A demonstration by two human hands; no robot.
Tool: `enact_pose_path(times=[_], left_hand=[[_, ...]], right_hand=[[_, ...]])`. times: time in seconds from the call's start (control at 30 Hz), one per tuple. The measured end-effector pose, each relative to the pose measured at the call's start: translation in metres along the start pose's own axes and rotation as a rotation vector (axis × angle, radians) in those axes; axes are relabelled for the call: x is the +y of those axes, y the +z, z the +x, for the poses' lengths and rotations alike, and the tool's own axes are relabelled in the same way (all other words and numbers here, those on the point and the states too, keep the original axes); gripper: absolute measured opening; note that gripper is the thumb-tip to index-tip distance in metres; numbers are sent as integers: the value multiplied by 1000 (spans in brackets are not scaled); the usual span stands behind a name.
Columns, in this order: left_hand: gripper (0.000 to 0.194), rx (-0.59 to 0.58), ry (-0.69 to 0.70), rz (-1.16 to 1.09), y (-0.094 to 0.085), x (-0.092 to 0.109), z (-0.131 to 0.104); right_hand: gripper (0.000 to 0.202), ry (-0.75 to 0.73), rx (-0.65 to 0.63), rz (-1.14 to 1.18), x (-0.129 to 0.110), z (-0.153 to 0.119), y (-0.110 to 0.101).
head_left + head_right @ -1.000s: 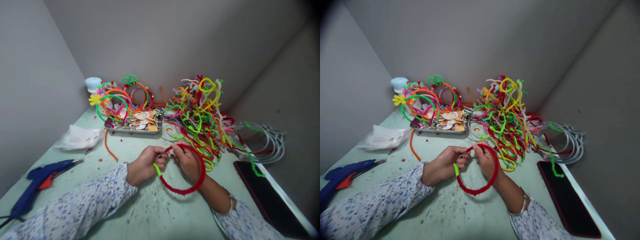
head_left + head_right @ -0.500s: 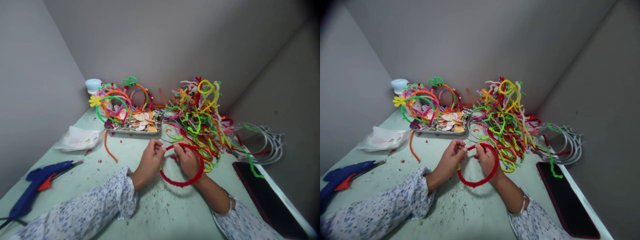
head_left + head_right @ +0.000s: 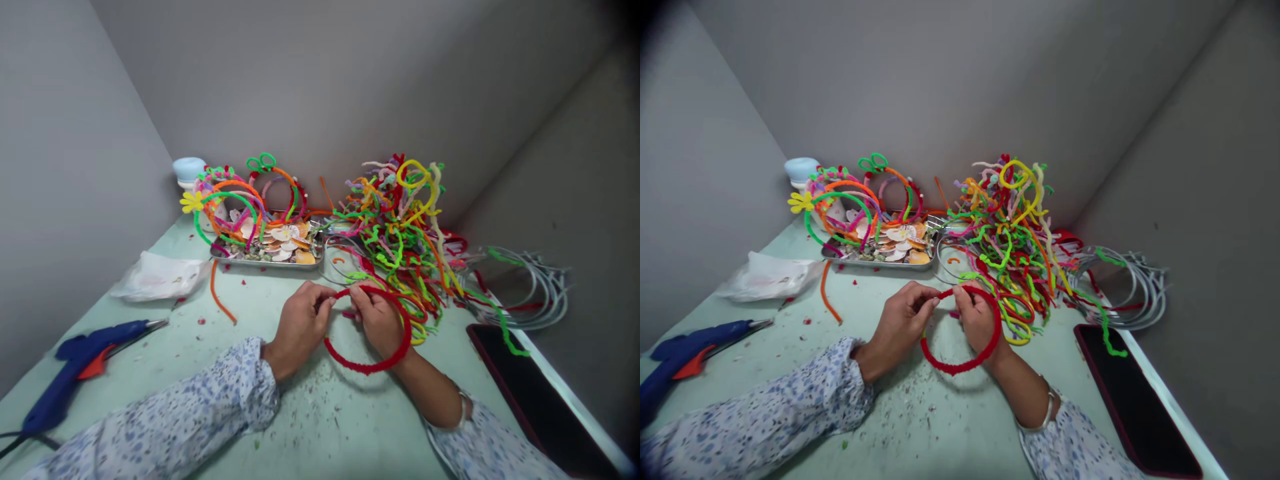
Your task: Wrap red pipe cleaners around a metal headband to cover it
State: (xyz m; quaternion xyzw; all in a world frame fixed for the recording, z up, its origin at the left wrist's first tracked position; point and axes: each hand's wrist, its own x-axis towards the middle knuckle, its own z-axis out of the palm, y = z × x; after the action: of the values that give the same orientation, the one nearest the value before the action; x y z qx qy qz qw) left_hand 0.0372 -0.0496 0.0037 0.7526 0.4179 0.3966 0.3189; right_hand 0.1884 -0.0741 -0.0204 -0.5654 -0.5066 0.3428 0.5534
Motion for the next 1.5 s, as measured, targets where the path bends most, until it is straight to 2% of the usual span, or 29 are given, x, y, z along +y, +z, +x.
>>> enact_pose_path(times=[0.17, 0.5, 0.77, 0.93, 1.13, 1.3, 1.5], left_hand=[[16, -37, -73, -65, 2, -4, -1], [11, -136, -375, -342, 7, -9, 5], [12, -155, -464, -456, 5, -7, 7], [17, -170, -464, -616, 4, -5, 10], [29, -321, -625, -883, -1, -6, 16], [18, -475, -654, -998, -6, -12, 19], [14, -581, -826, -1167, -8, -14, 20]], right_hand=[[33, -14, -5, 16, -2, 0, 0], [31, -42, -30, -46, -3, -2, 0], [35, -32, -15, -55, -4, -1, 0], [39, 101, 40, 7, -5, -1, 1], [42, 141, -17, 69, -9, -1, -2], [38, 102, -66, 142, -8, 1, -4], [38, 95, -91, 224, -7, 1, -5]])
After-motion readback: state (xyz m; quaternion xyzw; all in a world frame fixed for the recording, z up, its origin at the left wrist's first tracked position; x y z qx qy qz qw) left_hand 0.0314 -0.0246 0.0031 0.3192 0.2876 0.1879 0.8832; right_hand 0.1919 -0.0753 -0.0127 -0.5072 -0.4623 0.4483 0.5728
